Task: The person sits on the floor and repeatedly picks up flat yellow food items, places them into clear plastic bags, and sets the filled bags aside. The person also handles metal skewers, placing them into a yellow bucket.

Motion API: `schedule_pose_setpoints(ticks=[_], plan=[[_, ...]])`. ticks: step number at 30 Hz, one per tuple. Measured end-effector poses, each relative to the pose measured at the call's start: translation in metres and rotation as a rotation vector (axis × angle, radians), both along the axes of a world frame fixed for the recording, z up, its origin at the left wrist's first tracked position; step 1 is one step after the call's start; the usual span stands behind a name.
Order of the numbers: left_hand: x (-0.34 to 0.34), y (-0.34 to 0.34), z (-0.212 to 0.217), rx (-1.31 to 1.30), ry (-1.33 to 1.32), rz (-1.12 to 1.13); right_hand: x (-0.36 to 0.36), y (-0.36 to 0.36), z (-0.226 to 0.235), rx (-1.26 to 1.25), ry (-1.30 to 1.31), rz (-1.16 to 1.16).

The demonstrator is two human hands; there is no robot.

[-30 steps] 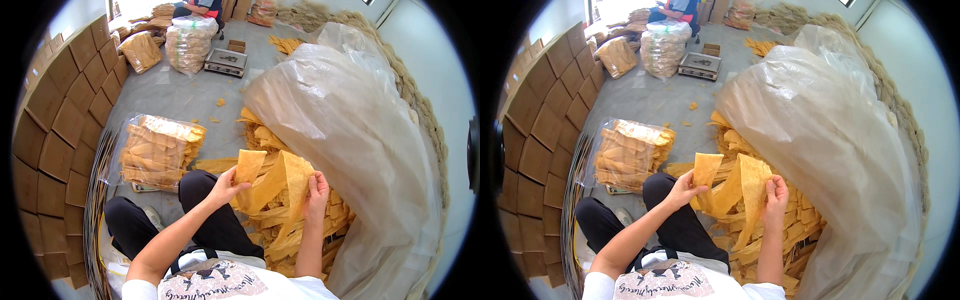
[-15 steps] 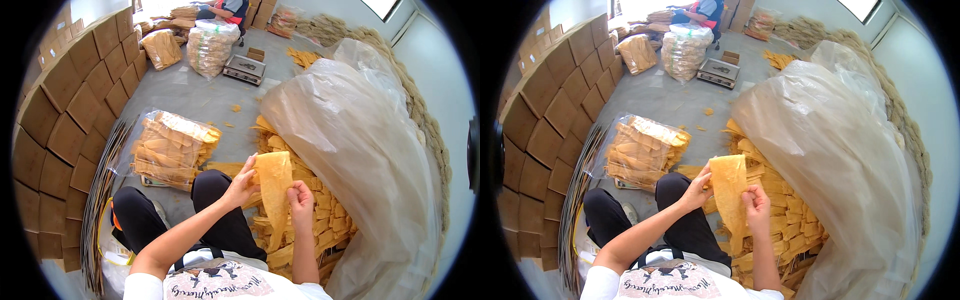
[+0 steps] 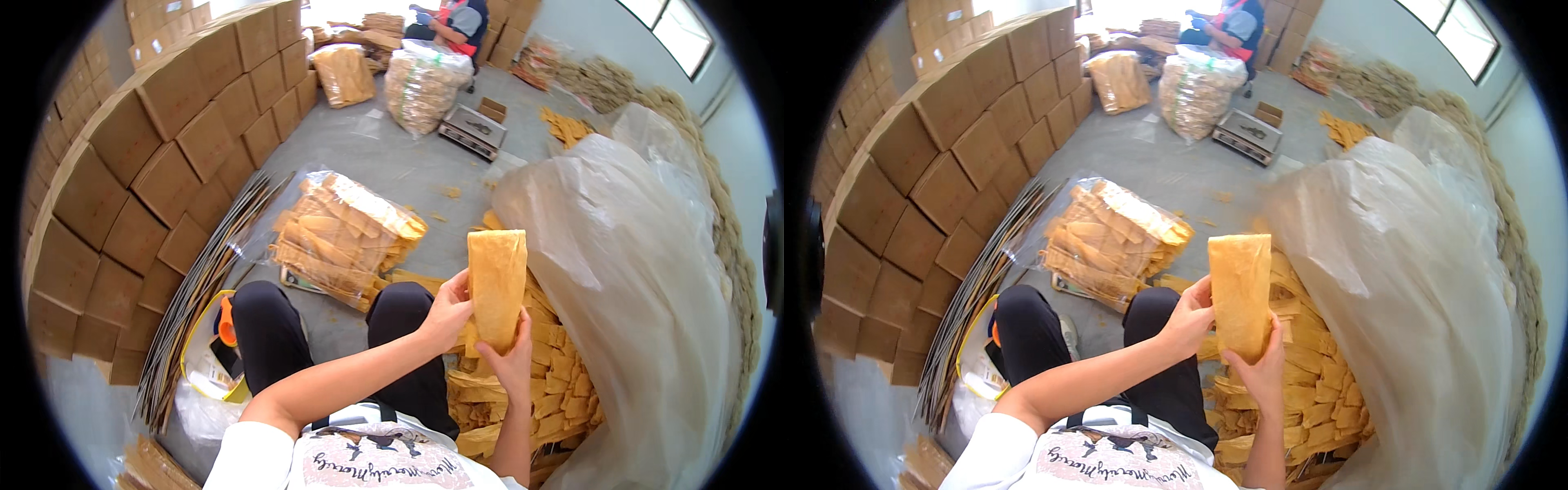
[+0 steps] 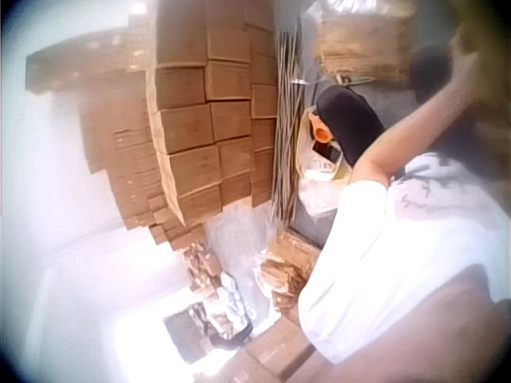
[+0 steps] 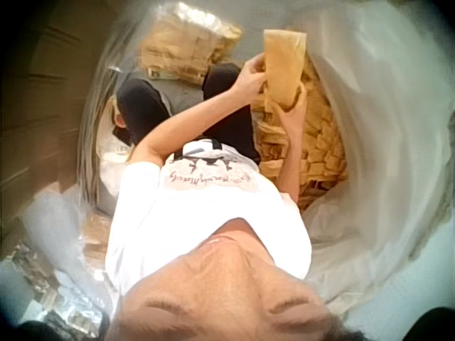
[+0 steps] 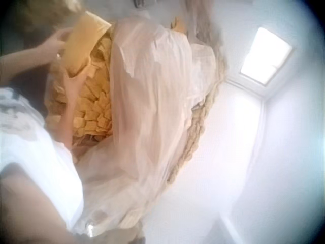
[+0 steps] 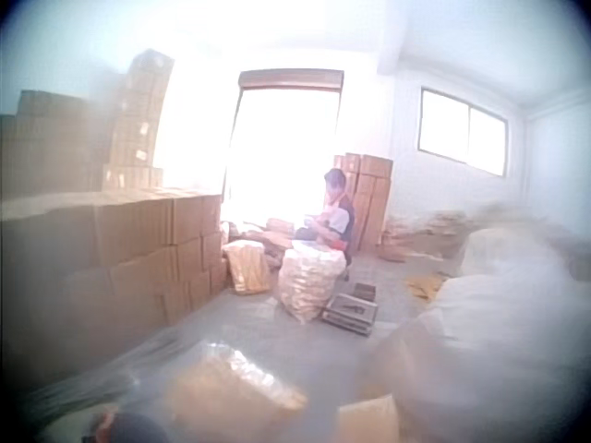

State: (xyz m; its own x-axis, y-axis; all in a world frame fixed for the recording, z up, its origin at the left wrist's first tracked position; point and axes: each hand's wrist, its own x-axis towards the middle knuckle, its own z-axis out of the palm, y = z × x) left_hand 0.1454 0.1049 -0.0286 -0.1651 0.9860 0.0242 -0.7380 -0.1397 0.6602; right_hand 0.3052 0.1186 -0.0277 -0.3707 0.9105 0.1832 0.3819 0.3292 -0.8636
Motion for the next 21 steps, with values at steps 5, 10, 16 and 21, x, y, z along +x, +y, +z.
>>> schedule_pose_setpoints(ticks=[5,10,16,21], plan=[[-0.021,0.007,-0.007,-0.126,-0.207,-0.015,0.011,0.002,-0.026,-0.142,-0.093,0.109],[-0.077,0.028,-0.044,-0.062,0.396,0.032,0.016,0.013,-0.032,-0.257,0.03,0.009],[-0.165,0.027,-0.144,-0.495,1.41,0.17,0.021,0.036,-0.035,-0.182,-0.138,0.0],[-0.148,0.022,-0.191,-0.768,1.7,-0.248,0.008,0.052,-0.054,-0.127,-0.299,0.119]])
